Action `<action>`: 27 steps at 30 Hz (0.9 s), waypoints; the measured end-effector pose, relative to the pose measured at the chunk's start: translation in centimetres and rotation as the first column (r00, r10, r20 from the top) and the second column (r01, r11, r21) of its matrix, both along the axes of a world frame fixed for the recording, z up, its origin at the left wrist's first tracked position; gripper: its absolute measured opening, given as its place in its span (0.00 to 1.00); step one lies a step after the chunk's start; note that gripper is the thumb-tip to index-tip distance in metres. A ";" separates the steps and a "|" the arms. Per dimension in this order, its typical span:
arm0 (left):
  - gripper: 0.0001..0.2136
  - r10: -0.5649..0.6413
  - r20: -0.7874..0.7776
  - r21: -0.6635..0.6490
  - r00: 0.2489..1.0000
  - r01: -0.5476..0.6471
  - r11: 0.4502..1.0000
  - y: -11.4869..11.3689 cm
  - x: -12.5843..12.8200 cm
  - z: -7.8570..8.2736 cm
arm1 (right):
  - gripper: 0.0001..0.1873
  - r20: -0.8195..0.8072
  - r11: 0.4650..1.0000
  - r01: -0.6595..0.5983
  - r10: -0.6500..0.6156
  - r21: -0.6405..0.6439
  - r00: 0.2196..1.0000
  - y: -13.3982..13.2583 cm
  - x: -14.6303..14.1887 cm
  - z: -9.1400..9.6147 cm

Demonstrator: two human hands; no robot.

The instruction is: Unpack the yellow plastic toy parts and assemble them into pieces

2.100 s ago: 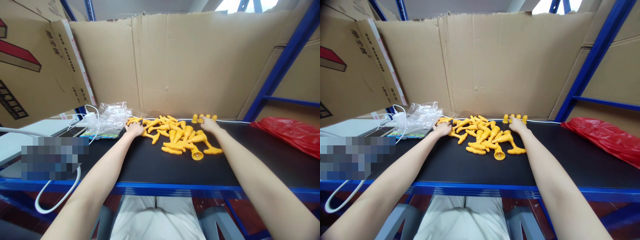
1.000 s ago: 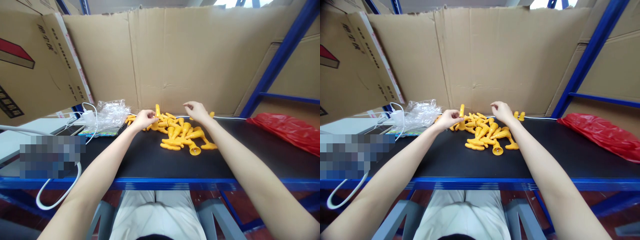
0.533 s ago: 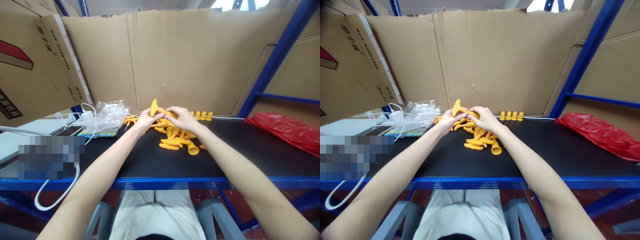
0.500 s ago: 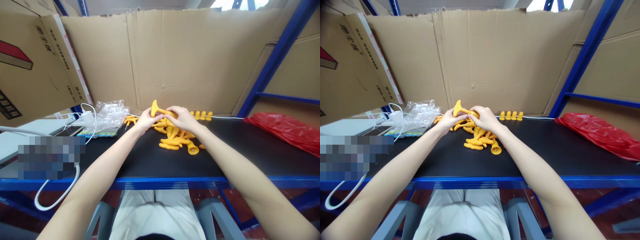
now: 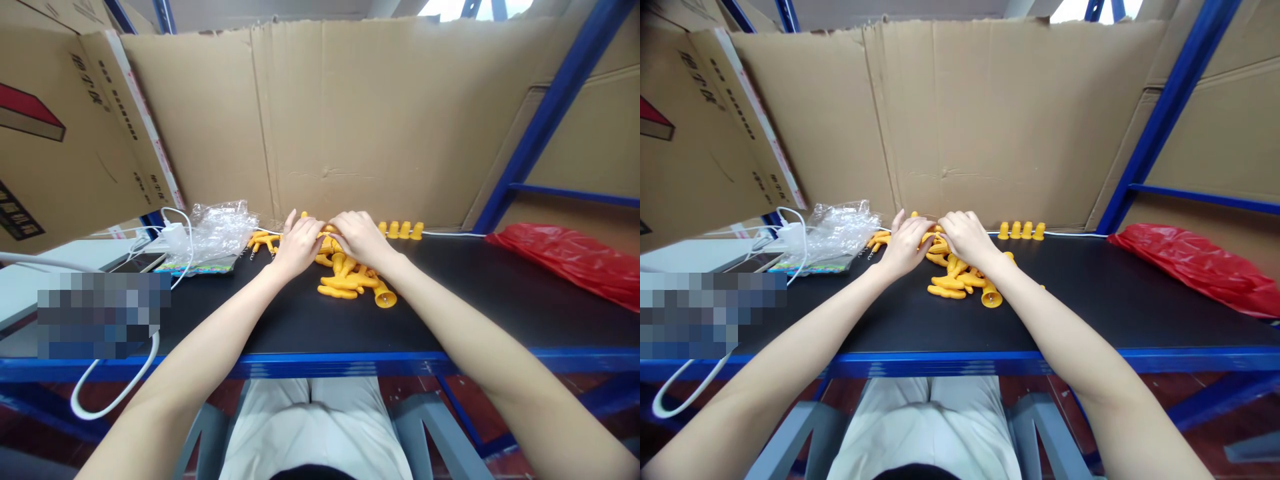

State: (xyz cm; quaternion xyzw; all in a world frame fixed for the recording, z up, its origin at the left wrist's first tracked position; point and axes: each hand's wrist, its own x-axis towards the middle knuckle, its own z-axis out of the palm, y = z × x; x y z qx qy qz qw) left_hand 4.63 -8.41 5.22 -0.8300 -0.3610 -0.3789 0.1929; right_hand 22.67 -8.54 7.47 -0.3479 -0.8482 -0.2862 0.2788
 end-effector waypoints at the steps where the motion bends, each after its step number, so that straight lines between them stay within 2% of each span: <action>1: 0.14 0.008 -0.010 0.004 1.000 -0.008 1.000 0.0 -0.1 0.0 | 0.12 0.005 1.000 -0.008 0.008 0.005 1.000 0.0 -0.1 -0.1; 7: 0.15 0.059 -0.094 0.068 0.994 -0.053 0.996 0.1 -0.5 0.4 | 0.14 0.025 0.999 -0.006 0.005 0.033 1.000 -0.1 -0.4 -0.3; 12: 0.13 0.042 -0.118 0.125 0.992 -0.028 0.992 0.4 -0.8 0.2 | 0.16 0.063 0.999 0.042 -0.043 0.014 0.997 0.3 -0.1 -0.5; 19: 0.12 0.008 -0.145 0.111 0.989 0.008 0.994 0.6 -0.9 0.2 | 0.14 0.096 0.997 0.047 -0.040 -0.068 0.995 0.6 0.0 -0.6; 27: 0.11 -0.006 -0.166 0.089 0.986 0.021 0.996 0.7 -1.2 0.2 | 0.09 0.069 0.999 0.017 -0.014 -0.034 0.998 0.4 0.2 -0.4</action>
